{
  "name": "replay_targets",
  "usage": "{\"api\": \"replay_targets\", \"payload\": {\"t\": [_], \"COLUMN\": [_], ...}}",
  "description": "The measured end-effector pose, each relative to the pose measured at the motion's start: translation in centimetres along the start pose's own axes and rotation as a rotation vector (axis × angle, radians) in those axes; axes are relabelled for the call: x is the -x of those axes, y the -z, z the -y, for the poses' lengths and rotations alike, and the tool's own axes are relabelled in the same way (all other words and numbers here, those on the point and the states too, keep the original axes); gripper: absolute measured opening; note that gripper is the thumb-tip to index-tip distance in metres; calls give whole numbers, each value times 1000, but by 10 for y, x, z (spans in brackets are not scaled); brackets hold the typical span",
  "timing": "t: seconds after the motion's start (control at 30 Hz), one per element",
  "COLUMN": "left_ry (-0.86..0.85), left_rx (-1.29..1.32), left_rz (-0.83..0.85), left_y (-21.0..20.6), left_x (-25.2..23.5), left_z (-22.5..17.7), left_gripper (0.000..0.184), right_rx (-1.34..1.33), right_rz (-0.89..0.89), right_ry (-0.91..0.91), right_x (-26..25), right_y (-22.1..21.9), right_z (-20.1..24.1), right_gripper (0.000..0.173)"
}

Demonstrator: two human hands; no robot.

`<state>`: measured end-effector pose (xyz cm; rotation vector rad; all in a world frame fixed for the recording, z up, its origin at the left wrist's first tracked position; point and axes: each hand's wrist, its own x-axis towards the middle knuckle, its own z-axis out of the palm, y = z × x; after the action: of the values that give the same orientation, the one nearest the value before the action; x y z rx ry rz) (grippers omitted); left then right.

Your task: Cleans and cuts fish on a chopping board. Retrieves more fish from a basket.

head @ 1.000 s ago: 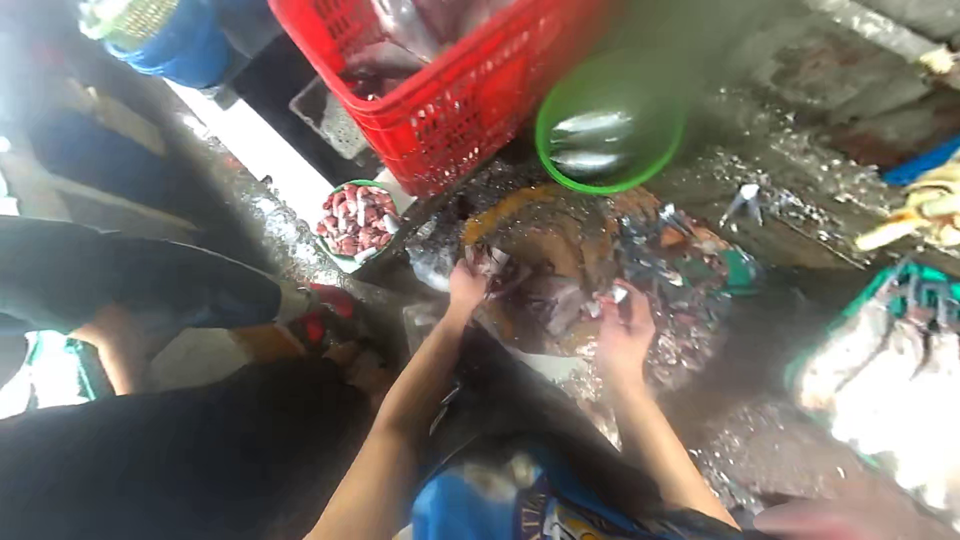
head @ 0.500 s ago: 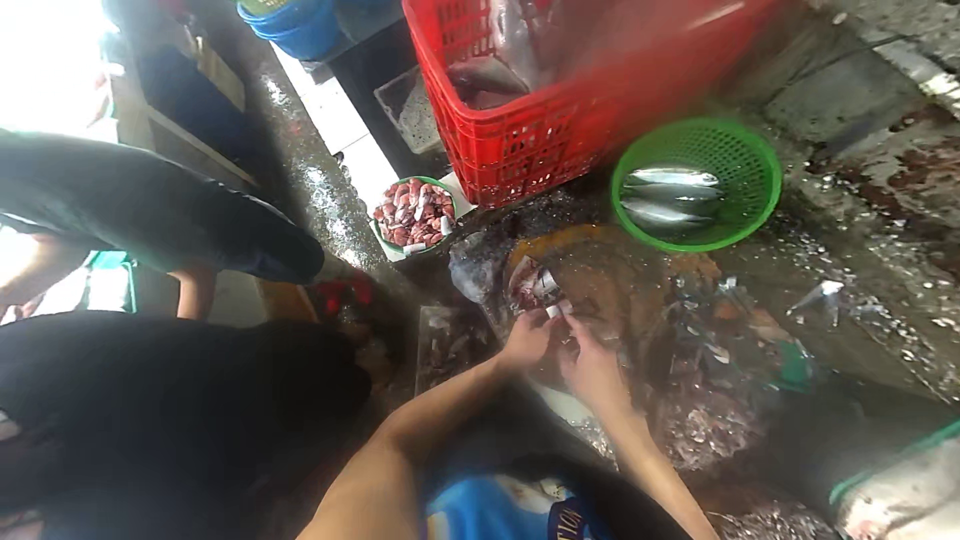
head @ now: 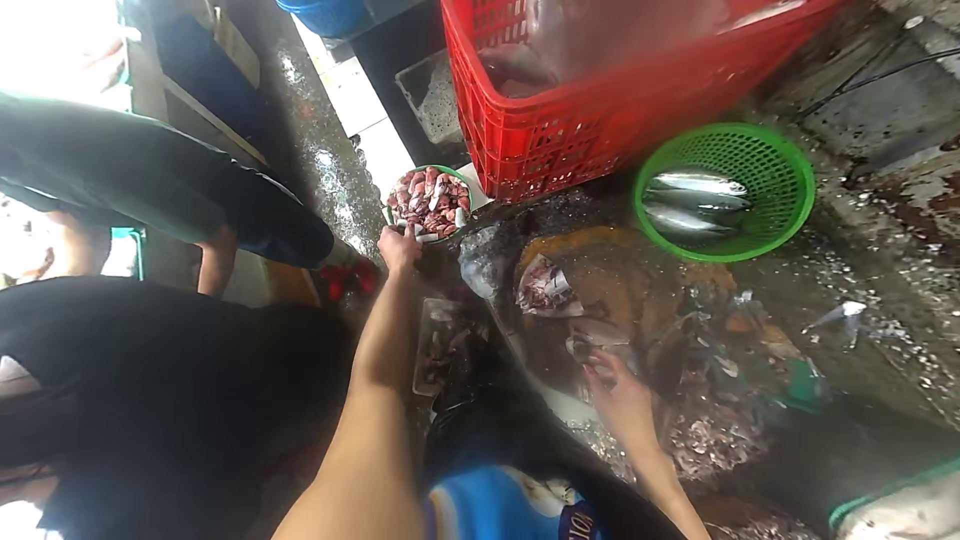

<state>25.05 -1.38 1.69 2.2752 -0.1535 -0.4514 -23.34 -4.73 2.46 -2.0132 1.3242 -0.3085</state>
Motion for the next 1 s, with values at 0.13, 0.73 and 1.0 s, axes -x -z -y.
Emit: {"api": "replay_targets", "payload": {"t": [0.13, 0.73, 1.0], "left_ry": [23, -806, -922], "left_rx": [-144, -329, -423], "left_rz": [-117, -23, 76], "left_y": [0, 7, -3], "left_x": [-2, -23, -23], "left_z": [3, 46, 55], "left_gripper": [65, 39, 24], "right_rx": [-17, -69, -81], "right_rz": [-43, -96, -155], "right_ry": [-23, -106, -88], "right_x": [3, 16, 22], "right_y": [6, 15, 24], "right_z": [-7, -35, -38], "right_gripper": [38, 33, 32]}}
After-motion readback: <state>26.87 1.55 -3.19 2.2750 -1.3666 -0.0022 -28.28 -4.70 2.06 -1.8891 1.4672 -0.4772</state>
